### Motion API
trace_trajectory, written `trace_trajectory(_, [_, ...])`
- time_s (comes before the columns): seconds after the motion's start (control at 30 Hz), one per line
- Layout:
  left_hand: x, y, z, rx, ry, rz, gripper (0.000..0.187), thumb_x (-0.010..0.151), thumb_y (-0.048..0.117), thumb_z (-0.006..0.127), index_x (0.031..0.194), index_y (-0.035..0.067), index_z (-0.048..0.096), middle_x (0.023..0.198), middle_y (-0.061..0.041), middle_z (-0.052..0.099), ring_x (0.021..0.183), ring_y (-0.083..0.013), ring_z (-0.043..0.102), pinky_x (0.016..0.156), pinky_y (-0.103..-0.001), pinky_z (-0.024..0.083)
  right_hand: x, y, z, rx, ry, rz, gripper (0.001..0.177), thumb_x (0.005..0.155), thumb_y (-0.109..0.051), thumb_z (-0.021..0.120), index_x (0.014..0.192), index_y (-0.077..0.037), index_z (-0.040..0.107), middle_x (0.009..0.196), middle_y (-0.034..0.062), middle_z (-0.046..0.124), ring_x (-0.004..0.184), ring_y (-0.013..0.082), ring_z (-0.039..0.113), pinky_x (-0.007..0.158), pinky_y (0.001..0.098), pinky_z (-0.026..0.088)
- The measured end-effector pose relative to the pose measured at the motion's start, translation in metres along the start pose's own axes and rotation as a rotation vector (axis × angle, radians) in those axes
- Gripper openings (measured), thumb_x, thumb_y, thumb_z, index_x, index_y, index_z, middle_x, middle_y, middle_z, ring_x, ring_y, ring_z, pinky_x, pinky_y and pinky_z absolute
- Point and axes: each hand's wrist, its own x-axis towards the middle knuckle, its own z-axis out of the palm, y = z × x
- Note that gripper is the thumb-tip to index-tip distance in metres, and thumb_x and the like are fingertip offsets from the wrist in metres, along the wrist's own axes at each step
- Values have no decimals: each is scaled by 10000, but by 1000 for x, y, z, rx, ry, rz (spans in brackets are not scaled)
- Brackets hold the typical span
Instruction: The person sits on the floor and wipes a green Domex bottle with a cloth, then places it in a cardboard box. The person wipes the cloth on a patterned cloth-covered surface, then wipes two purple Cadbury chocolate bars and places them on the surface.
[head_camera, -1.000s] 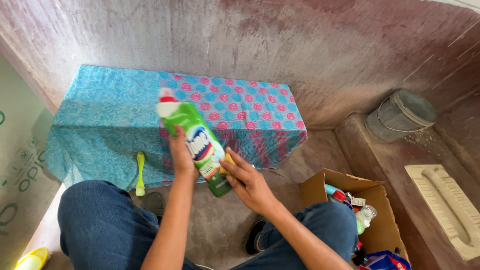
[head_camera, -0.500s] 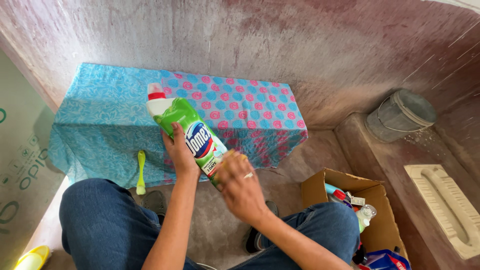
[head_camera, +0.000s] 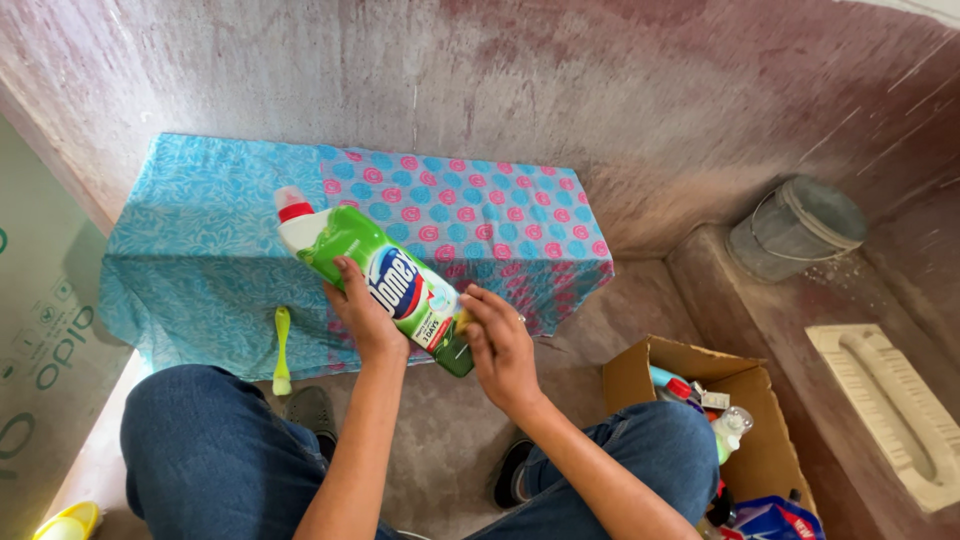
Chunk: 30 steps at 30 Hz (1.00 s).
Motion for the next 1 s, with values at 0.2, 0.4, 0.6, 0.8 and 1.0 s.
trace_trajectory(0.2, [-1, 3, -8, -27, -206, 4, 683, 994, 519, 613, 1447, 57, 393, 1253, -82, 608, 1054, -160, 688, 873, -339, 618, -2, 32, -7, 974, -293, 720, 471, 1090, -300, 589, 1495, -62, 600, 1205, 70, 665, 1027, 150, 573, 863, 302, 472])
trace_trajectory(0.4, [1, -12, -17, 44, -217, 0, 704, 999, 577, 556, 1431, 43, 403, 1241, -95, 605, 1044, -163, 668, 878, -345, 596, -5, -6, -24, 375, -251, 323, 750, 820, -217, 868, 1461, -71, 508, 1311, 78, 642, 1195, 185, 642, 1002, 341, 539])
trace_trajectory(0.6, [-28, -51, -8, 348, -60, 104, 699, 1010, 549, 579, 1489, 103, 336, 1355, -43, 525, 1201, -175, 543, 1015, -357, 445, -4, -18, -26, -106, -158, -62, 680, 828, -195, 849, 1412, -45, 535, 1473, 179, 545, 1281, 374, 595, 1031, 438, 503])
trace_trajectory(0.8, [-26, -51, -12, 180, -161, -160, 641, 1001, 437, 675, 1457, 72, 412, 1163, -60, 529, 998, -179, 545, 818, -356, 484, -3, -25, -30, -122, -297, -75, 629, 916, -238, 768, 1466, -69, 514, 1550, 171, 501, 1380, 381, 538, 1095, 453, 474])
trace_trajectory(1.0, [-37, -39, -11, -11, -654, -486, 732, 1030, 664, 370, 1387, 36, 485, 1205, -115, 613, 1060, -213, 648, 874, -365, 569, 10, -14, -26, 123, -321, -31, 628, 1056, -117, 588, 1623, -18, 338, 1736, 209, 213, 1601, 431, 246, 1246, 499, 274])
